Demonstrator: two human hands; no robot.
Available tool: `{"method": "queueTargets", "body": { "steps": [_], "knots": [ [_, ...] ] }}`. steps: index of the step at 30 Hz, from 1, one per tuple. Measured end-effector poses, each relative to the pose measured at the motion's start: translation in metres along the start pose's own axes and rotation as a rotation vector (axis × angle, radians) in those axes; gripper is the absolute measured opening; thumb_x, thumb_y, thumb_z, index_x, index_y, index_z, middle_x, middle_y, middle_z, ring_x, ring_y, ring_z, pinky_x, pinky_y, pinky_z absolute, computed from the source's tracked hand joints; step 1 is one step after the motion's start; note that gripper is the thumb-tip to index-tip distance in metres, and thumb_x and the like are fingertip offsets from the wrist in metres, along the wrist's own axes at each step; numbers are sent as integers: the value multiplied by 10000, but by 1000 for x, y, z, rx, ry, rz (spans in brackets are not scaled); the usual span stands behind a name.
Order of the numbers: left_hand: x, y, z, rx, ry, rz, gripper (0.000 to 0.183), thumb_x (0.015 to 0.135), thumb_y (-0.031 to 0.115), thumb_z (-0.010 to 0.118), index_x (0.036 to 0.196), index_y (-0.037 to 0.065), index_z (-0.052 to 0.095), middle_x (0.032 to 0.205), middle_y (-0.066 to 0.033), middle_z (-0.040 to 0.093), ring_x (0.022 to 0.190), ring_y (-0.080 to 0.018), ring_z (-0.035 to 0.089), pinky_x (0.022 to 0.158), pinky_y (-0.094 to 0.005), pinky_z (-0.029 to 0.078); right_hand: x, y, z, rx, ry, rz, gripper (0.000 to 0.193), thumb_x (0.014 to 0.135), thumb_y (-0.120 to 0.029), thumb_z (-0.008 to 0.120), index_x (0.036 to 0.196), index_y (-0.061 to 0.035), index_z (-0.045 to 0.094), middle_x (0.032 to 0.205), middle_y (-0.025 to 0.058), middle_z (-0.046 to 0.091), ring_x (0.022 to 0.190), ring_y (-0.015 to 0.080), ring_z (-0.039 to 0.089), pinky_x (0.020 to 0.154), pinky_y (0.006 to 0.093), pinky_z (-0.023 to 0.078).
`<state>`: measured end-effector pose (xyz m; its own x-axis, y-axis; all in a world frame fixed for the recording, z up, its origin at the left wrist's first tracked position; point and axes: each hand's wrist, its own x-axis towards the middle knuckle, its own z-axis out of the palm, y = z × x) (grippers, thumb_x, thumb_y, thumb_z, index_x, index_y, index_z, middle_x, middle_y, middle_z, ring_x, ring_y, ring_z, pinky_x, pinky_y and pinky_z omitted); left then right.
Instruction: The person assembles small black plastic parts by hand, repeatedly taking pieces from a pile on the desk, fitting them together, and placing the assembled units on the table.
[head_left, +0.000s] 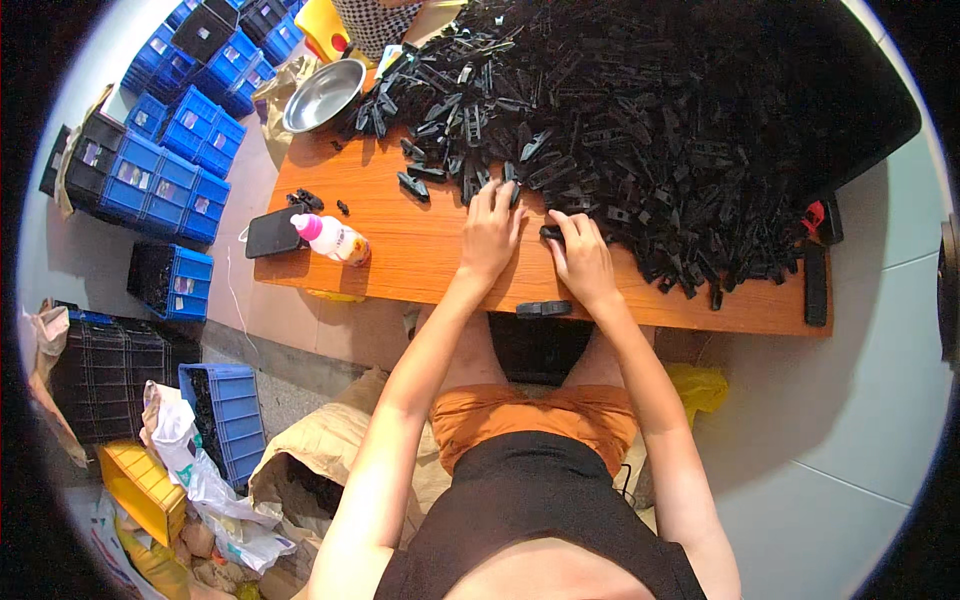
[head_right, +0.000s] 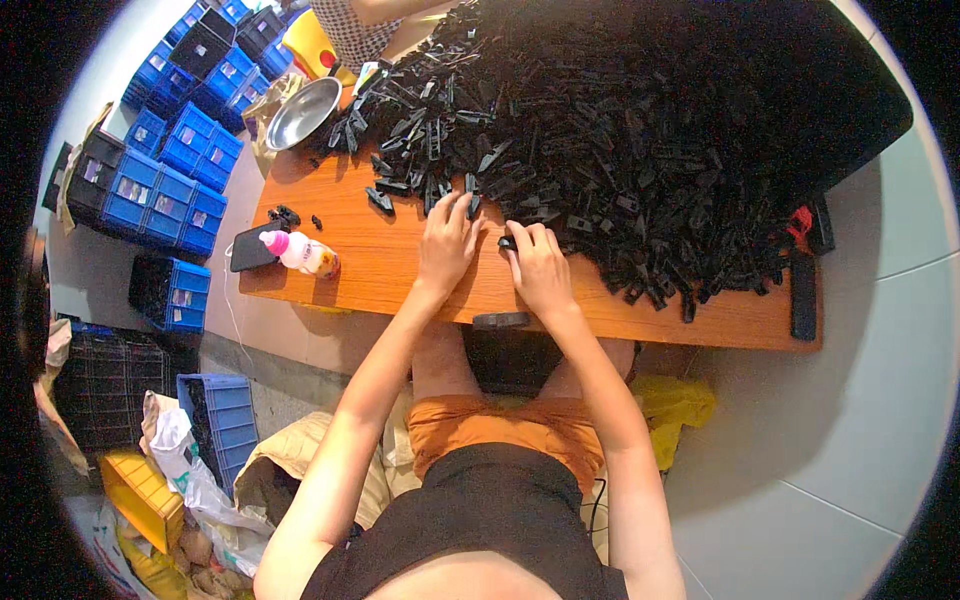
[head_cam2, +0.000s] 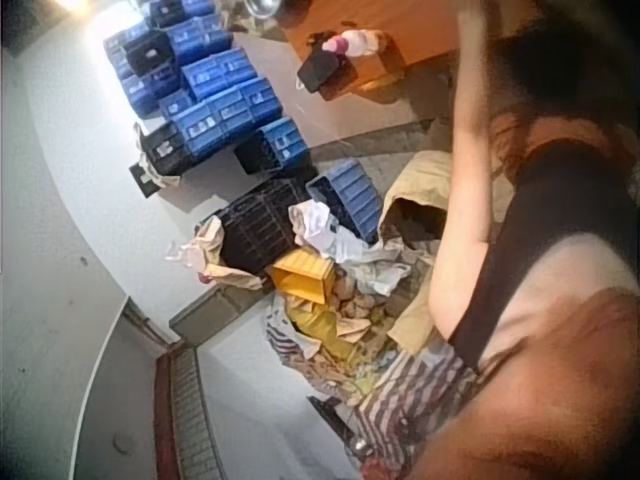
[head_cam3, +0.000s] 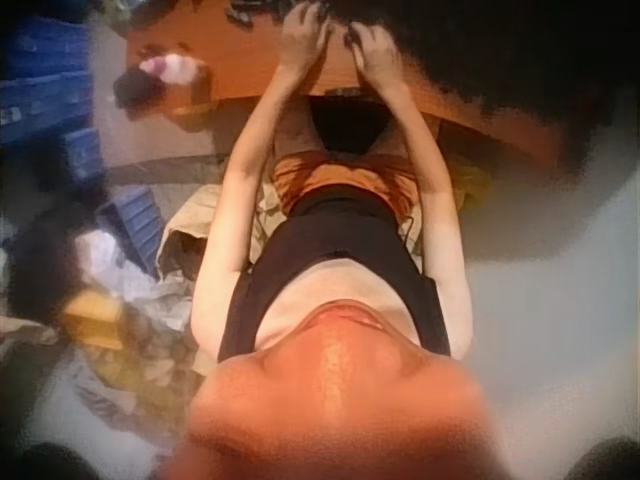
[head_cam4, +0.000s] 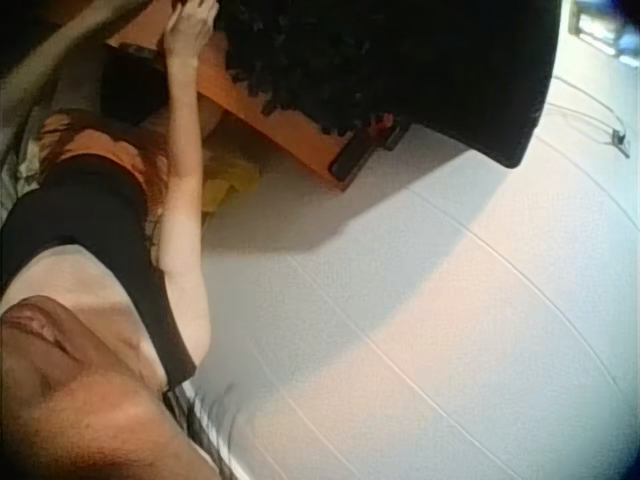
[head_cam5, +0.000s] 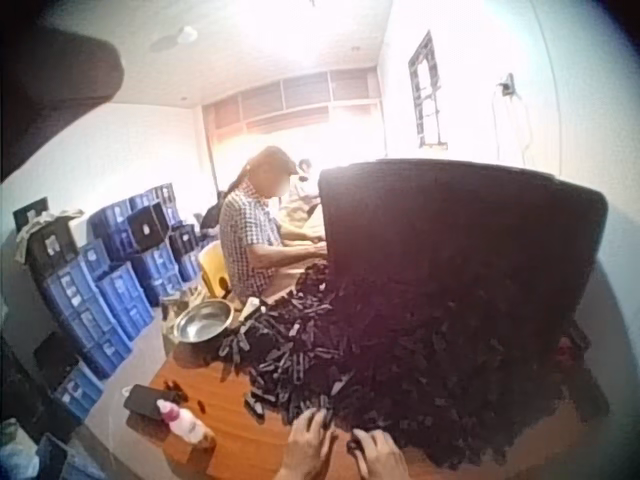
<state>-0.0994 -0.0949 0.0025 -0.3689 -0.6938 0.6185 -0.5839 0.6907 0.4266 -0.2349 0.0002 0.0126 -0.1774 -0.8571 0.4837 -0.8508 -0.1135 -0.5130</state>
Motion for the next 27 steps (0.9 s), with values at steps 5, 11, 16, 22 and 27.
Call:
{"method": "queueTargets", "body": {
  "steps": [5, 11, 16, 22, 27],
  "knots": [
    [5, -7, 7, 126, -133, -25, 254, 835, 151, 676, 1060, 38, 640, 1017, -121, 628, 951, -298, 587, 789, -385, 497, -15, 1, -20, 122, -54, -1, 290, 772, -30, 681, 1043, -27, 579, 914, 119, 564, 874, 288, 594, 758, 369, 502],
    [-40, 4, -40, -102, -151, 38, 280, 821, 111, 682, 1087, 36, 639, 912, -132, 640, 886, -289, 579, 770, -377, 485, -27, 17, -38, 309, 9, 71, 259, 748, -49, 722, 969, -20, 591, 875, 116, 615, 824, 237, 631, 708, 340, 517],
    [-50, -1, -61, -328, -374, -57, 331, 795, 94, 705, 1119, 60, 651, 1035, -105, 664, 891, -284, 555, 816, -373, 459, -39, 20, -46, 265, -6, 182, 252, 746, -48, 724, 976, -29, 623, 911, 122, 632, 861, 267, 627, 746, 353, 513],
    [-40, 3, -45, -313, -390, 168, 335, 790, 105, 709, 1117, 54, 652, 1004, -94, 653, 988, -286, 539, 885, -375, 447, -30, 16, -39, 418, 29, 73, 270, 755, 7, 724, 1016, -10, 655, 985, 126, 650, 882, 250, 652, 772, 309, 521],
    [-38, 13, -50, -341, -337, 102, 318, 777, 101, 719, 1086, 47, 667, 932, -92, 634, 969, -285, 545, 857, -368, 458, -29, 18, -35, 577, -79, 177, 268, 761, -8, 711, 1024, -8, 666, 977, 121, 644, 883, 280, 630, 745, 333, 514]
  ]
}}
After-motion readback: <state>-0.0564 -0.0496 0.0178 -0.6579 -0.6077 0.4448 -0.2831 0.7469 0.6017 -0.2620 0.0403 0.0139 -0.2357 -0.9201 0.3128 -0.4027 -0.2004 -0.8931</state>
